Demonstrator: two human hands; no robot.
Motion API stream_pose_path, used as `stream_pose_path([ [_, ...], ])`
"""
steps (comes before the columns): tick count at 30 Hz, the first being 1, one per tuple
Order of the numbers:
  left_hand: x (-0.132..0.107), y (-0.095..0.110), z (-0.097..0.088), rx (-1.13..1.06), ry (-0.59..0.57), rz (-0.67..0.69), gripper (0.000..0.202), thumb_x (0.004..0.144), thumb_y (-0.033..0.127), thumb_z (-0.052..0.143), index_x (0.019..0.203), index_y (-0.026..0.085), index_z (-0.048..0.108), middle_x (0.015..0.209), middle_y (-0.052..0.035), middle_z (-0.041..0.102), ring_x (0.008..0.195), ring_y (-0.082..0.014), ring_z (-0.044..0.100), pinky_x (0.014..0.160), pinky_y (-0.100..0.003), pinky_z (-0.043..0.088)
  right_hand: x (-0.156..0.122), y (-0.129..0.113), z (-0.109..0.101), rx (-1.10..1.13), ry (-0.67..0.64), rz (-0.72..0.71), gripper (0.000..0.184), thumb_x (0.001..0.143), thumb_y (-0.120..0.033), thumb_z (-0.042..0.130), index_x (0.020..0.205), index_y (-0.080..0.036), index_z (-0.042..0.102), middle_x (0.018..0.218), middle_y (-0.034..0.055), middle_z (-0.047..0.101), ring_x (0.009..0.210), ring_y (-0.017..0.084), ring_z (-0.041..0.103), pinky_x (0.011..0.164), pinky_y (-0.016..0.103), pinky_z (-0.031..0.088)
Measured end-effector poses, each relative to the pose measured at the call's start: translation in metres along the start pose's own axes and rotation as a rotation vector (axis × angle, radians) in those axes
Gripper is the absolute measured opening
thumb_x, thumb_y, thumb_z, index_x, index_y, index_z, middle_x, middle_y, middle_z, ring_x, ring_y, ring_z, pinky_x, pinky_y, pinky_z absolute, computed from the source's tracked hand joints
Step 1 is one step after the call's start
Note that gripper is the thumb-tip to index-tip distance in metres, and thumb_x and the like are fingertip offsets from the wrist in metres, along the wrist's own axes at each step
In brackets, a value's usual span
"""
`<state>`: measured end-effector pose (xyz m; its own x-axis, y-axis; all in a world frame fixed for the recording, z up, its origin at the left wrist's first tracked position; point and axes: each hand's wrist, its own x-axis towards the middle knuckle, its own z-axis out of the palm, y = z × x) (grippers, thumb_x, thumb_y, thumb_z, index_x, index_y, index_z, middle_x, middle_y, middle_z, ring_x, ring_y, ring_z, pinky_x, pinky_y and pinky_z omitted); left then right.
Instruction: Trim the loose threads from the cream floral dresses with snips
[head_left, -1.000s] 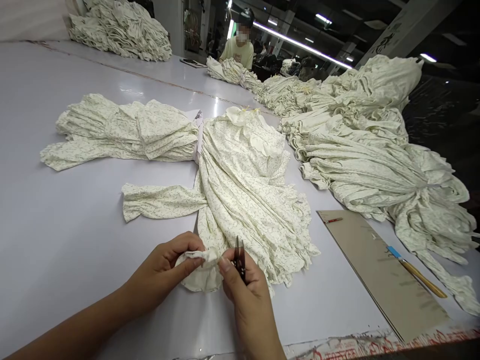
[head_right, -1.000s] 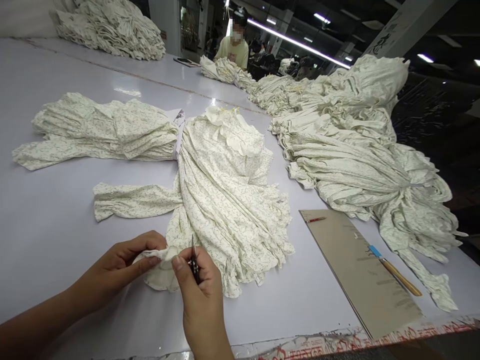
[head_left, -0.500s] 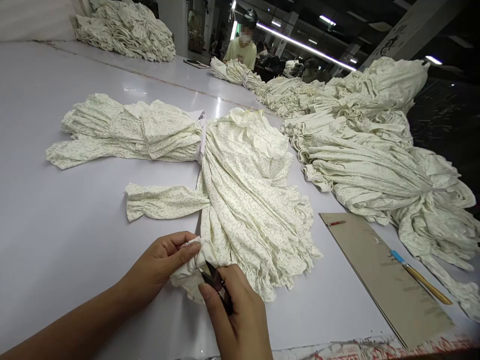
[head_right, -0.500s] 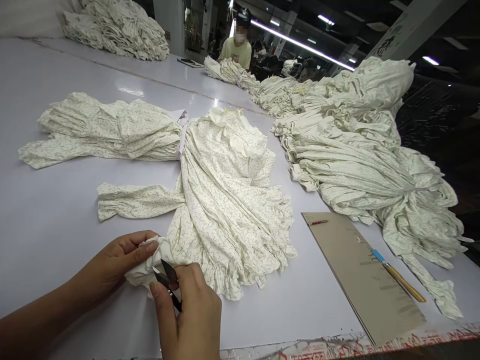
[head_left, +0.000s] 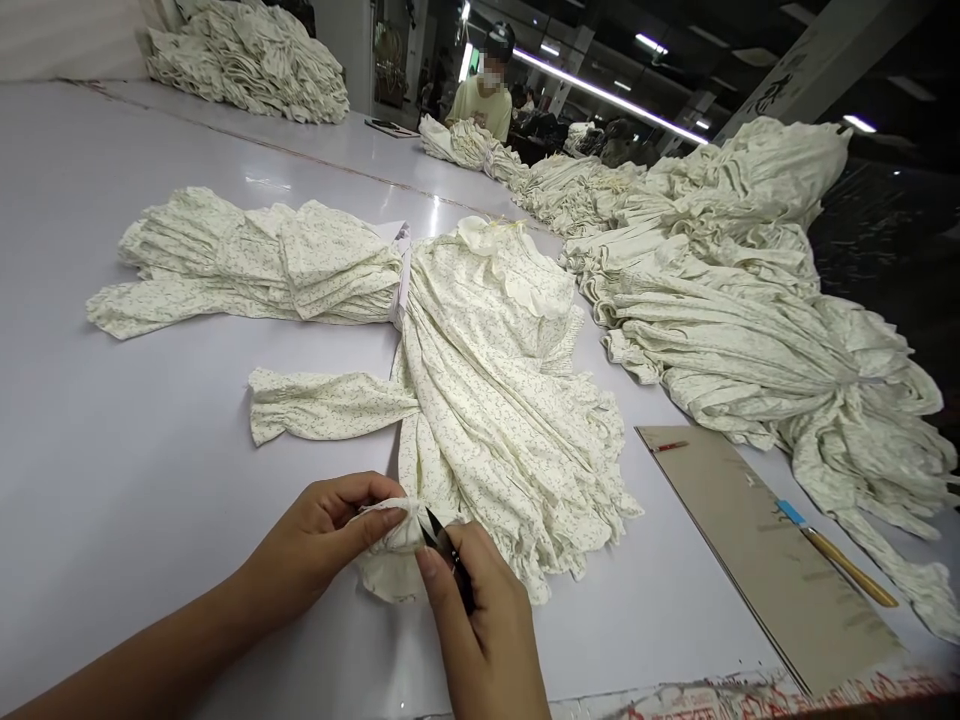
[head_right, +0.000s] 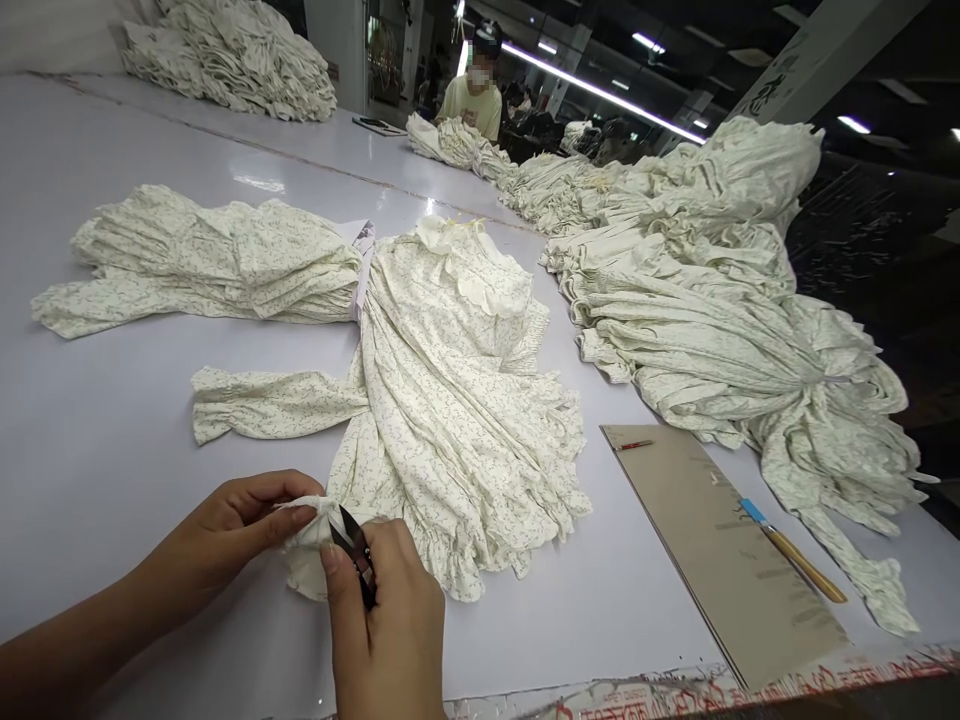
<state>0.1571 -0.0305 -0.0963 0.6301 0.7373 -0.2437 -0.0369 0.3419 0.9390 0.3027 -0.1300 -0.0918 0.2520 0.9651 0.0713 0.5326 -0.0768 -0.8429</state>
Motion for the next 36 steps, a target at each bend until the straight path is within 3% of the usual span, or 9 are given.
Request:
stream_pose_path([
  [10, 0.0, 0.001, 0.0, 0.031, -0.002, 0.013, 0.023, 0.082, 0.042, 0.069, 0.08, 0.02, 0.071, 0.074, 0.0013, 0.061, 0.07, -0.0134, 0.052, 0.066, -0.021, 0.042, 0.004, -0.001, 0.001, 0.026, -0.047, 0.011, 0.029, 0.099, -0.036, 0.042, 0.076, -0.021, 0.05, 0.074, -0.001, 0.053, 0.068, 0.014, 0.053, 0.06, 0.024, 0.037],
  [15, -0.001, 0.004, 0.005, 0.112, -0.003, 0.028, 0.022, 0.084, 0.041, 0.065, 0.079, 0.02, 0.071, 0.075, 0.0007, 0.062, 0.072, -0.0152, 0.053, 0.068, -0.023, 0.041, 0.006, -0.004, 0.0, 0.069, 0.07, -0.028, 0.021, 0.091, -0.041, 0.057, 0.083, -0.023, 0.051, 0.074, -0.0029, 0.048, 0.065, 0.014, 0.05, 0.056, 0.023, 0.037],
  [19, -0.003, 0.004, 0.007, 0.239, -0.041, 0.109, 0.023, 0.087, 0.037, 0.06, 0.073, 0.019, 0.068, 0.071, 0.0012, 0.057, 0.073, -0.016, 0.051, 0.07, -0.024, 0.039, 0.015, -0.005, 0.002, 0.03, 0.038, -0.072, 0.016, 0.091, -0.028, 0.052, 0.076, -0.022, 0.048, 0.074, -0.0023, 0.048, 0.064, 0.013, 0.048, 0.057, 0.024, 0.034],
  [21, -0.004, 0.004, 0.006, 0.295, -0.062, 0.132, 0.027, 0.088, 0.036, 0.059, 0.068, 0.019, 0.064, 0.067, 0.0024, 0.05, 0.068, -0.0146, 0.046, 0.065, -0.023, 0.036, 0.02, -0.005, 0.001, 0.135, -0.017, -0.025, 0.024, 0.093, -0.026, 0.047, 0.07, -0.021, 0.044, 0.069, -0.0027, 0.045, 0.063, 0.013, 0.044, 0.056, 0.024, 0.032],
  [24, -0.003, 0.003, 0.005, 0.319, -0.101, 0.13, 0.028, 0.088, 0.037, 0.058, 0.067, 0.019, 0.063, 0.066, 0.003, 0.046, 0.065, -0.0139, 0.041, 0.062, -0.024, 0.033, 0.024, -0.007, -0.003, 0.369, -0.06, 0.131, 0.03, 0.094, -0.035, 0.048, 0.068, -0.021, 0.043, 0.066, -0.0042, 0.039, 0.062, 0.012, 0.038, 0.057, 0.024, 0.033],
  [28, -0.001, 0.003, 0.003, 0.187, -0.121, 0.053, 0.026, 0.087, 0.04, 0.06, 0.077, 0.018, 0.069, 0.069, 0.0016, 0.053, 0.068, -0.0141, 0.046, 0.065, -0.024, 0.036, 0.015, -0.01, -0.008, 0.465, -0.093, 0.201, 0.025, 0.093, -0.043, 0.052, 0.081, -0.022, 0.051, 0.072, -0.0038, 0.043, 0.067, 0.013, 0.042, 0.06, 0.023, 0.036],
  [32, 0.0, 0.003, 0.002, -0.051, -0.114, -0.076, 0.028, 0.084, 0.042, 0.065, 0.076, 0.015, 0.068, 0.069, 0.0001, 0.057, 0.066, -0.0133, 0.049, 0.063, -0.023, 0.039, 0.0, -0.005, -0.011, 0.337, -0.045, 0.158, 0.028, 0.093, -0.045, 0.049, 0.078, -0.022, 0.052, 0.073, -0.0025, 0.046, 0.068, 0.014, 0.045, 0.061, 0.024, 0.035],
  [36, 0.0, 0.002, 0.002, -0.102, -0.115, -0.112, 0.032, 0.083, 0.045, 0.067, 0.077, 0.014, 0.068, 0.069, -0.001, 0.059, 0.065, -0.0138, 0.051, 0.064, -0.024, 0.041, -0.007, 0.003, -0.009, 0.184, -0.041, 0.099, 0.028, 0.093, -0.041, 0.051, 0.074, -0.021, 0.053, 0.07, -0.0024, 0.047, 0.066, 0.014, 0.047, 0.059, 0.025, 0.033],
])
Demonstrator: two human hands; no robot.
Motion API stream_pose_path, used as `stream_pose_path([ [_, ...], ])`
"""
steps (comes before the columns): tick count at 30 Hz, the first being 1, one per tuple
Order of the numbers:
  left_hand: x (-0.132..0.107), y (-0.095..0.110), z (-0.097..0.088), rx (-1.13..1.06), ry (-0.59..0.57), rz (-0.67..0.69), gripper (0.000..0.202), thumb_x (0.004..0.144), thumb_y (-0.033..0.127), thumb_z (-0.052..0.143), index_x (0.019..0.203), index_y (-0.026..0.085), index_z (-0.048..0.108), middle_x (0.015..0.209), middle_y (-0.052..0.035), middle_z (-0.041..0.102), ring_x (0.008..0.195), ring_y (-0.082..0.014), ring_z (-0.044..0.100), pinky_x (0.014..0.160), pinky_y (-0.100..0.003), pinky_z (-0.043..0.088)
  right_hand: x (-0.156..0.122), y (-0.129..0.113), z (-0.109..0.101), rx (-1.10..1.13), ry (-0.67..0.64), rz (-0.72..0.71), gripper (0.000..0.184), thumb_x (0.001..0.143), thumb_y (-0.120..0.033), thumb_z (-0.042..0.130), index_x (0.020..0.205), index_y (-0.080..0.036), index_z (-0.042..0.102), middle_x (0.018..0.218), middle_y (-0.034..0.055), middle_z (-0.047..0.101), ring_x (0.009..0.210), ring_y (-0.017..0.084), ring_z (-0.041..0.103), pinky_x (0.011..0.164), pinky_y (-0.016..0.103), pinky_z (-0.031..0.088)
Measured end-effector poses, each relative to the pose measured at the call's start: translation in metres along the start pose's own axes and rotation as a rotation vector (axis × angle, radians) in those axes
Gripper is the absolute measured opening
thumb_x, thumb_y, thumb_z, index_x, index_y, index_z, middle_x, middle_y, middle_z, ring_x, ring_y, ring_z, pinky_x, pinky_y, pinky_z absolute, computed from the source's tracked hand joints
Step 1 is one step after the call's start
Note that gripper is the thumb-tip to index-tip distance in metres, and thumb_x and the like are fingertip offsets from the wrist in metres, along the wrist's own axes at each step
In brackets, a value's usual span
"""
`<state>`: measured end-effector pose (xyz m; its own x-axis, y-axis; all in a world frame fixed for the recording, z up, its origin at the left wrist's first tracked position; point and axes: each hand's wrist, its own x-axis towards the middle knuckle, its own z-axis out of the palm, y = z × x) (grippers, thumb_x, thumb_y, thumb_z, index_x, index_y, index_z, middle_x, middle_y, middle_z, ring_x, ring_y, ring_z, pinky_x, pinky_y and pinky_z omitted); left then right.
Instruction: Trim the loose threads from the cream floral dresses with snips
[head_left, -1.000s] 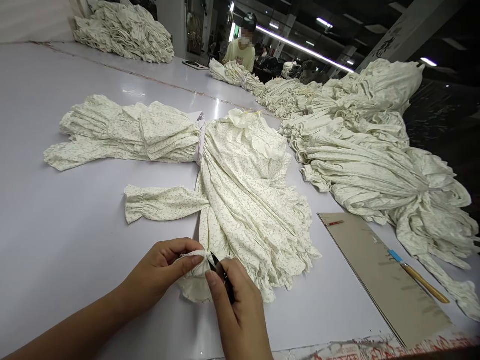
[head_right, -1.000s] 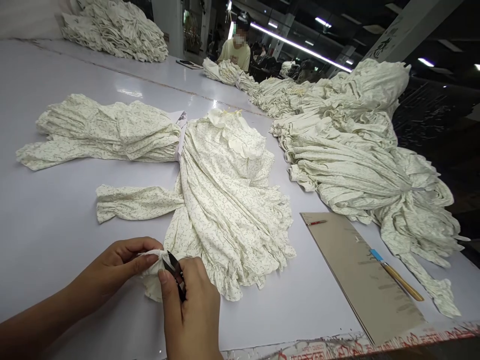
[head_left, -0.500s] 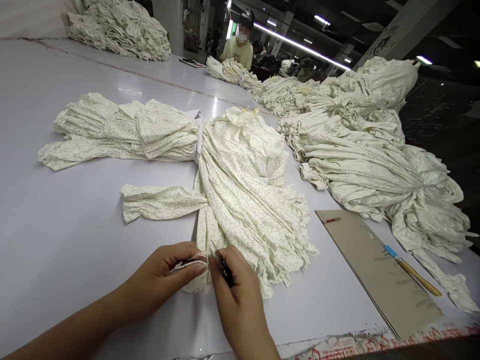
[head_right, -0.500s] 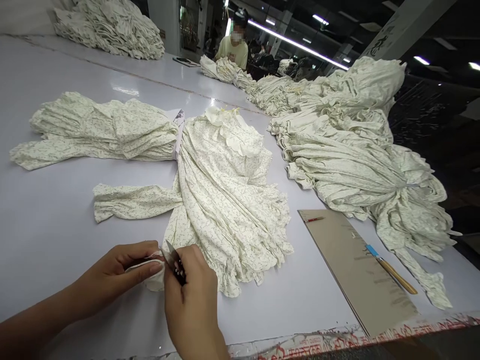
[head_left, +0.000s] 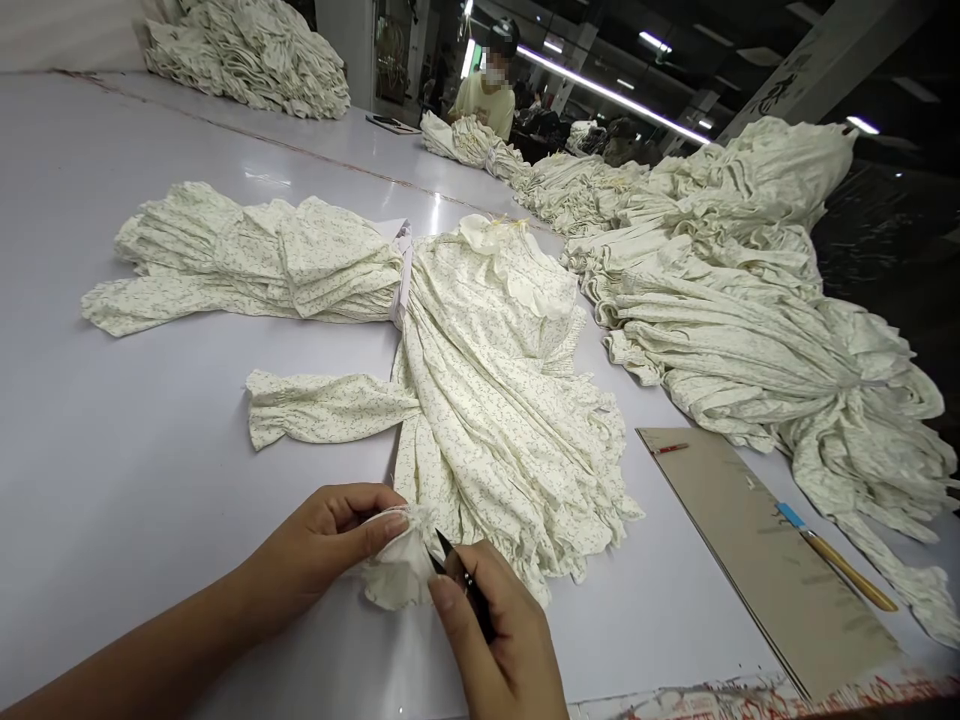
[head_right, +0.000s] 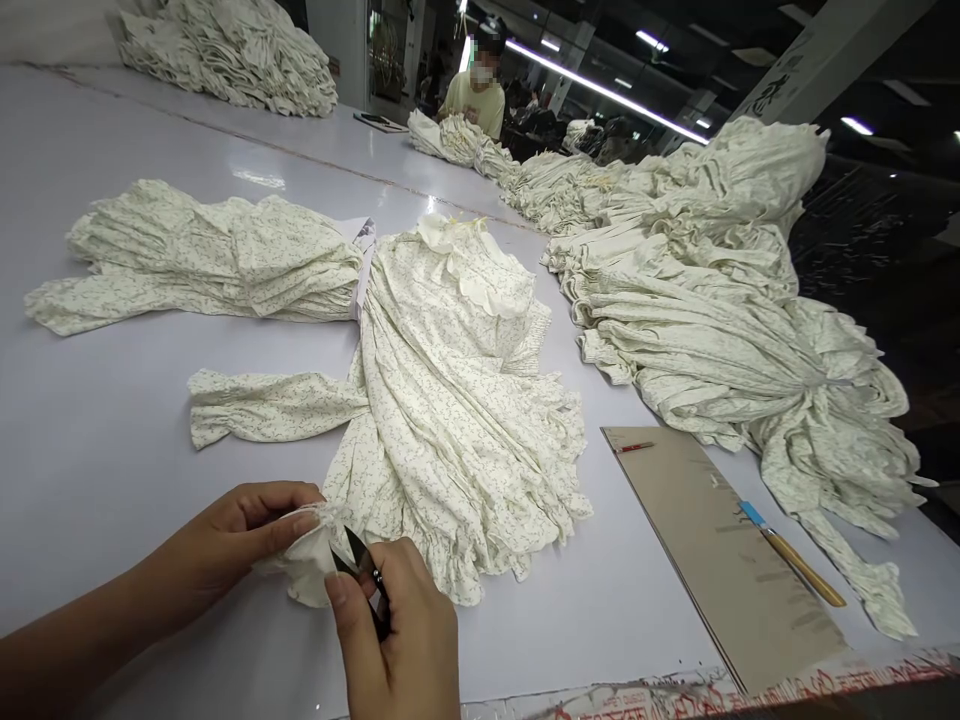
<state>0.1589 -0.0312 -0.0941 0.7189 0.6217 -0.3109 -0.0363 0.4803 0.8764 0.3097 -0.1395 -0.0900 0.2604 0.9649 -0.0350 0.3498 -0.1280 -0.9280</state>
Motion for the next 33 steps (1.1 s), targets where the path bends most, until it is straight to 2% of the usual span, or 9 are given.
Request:
stream_pose_path([
  [6, -0.002, 0.003, 0.003, 0.05, 0.01, 0.022, 0.027, 0.084, 0.041, 0.066, 0.074, 0.015, 0.068, 0.069, 0.0007, 0.057, 0.066, -0.0124, 0.048, 0.064, -0.021, 0.039, 0.003, 0.002, 0.007, -0.062, -0.001, -0.035, 0.025, 0.096, -0.04, 0.05, 0.083, -0.022, 0.06, 0.076, -0.0009, 0.054, 0.069, 0.014, 0.054, 0.062, 0.024, 0.036],
  [15, -0.007, 0.006, 0.008, 0.386, 0.144, 0.154, 0.023, 0.086, 0.039, 0.061, 0.073, 0.021, 0.068, 0.068, 0.002, 0.054, 0.066, -0.0145, 0.044, 0.065, -0.023, 0.037, 0.0, 0.008, 0.008, -0.243, 0.051, -0.078, 0.031, 0.097, -0.041, 0.044, 0.078, -0.022, 0.058, 0.072, 0.0003, 0.053, 0.065, 0.016, 0.054, 0.059, 0.027, 0.035],
  [22, -0.008, 0.006, 0.007, 0.411, 0.112, 0.144, 0.026, 0.088, 0.041, 0.058, 0.075, 0.021, 0.069, 0.071, 0.0012, 0.057, 0.069, -0.0151, 0.048, 0.067, -0.023, 0.038, -0.002, 0.001, 0.006, -0.246, 0.055, -0.08, 0.028, 0.095, -0.041, 0.048, 0.077, -0.022, 0.056, 0.071, -0.0008, 0.054, 0.061, 0.014, 0.054, 0.056, 0.025, 0.035],
  [28, -0.01, 0.001, 0.009, 0.569, 0.131, 0.239, 0.028, 0.091, 0.04, 0.052, 0.078, 0.021, 0.067, 0.07, 0.0003, 0.058, 0.069, -0.0159, 0.051, 0.065, -0.025, 0.039, -0.005, 0.004, 0.009, -0.46, 0.076, -0.12, 0.033, 0.098, -0.045, 0.041, 0.083, -0.023, 0.058, 0.075, 0.0023, 0.057, 0.061, 0.019, 0.057, 0.056, 0.028, 0.035],
  [33, -0.014, 0.0, 0.008, 0.73, 0.197, 0.351, 0.025, 0.092, 0.035, 0.051, 0.08, 0.021, 0.066, 0.067, 0.0012, 0.057, 0.064, -0.0141, 0.051, 0.06, -0.024, 0.038, -0.007, 0.002, 0.011, -0.603, 0.112, -0.168, 0.033, 0.1, -0.044, 0.039, 0.084, -0.023, 0.058, 0.076, 0.0025, 0.059, 0.059, 0.019, 0.059, 0.055, 0.028, 0.034],
])
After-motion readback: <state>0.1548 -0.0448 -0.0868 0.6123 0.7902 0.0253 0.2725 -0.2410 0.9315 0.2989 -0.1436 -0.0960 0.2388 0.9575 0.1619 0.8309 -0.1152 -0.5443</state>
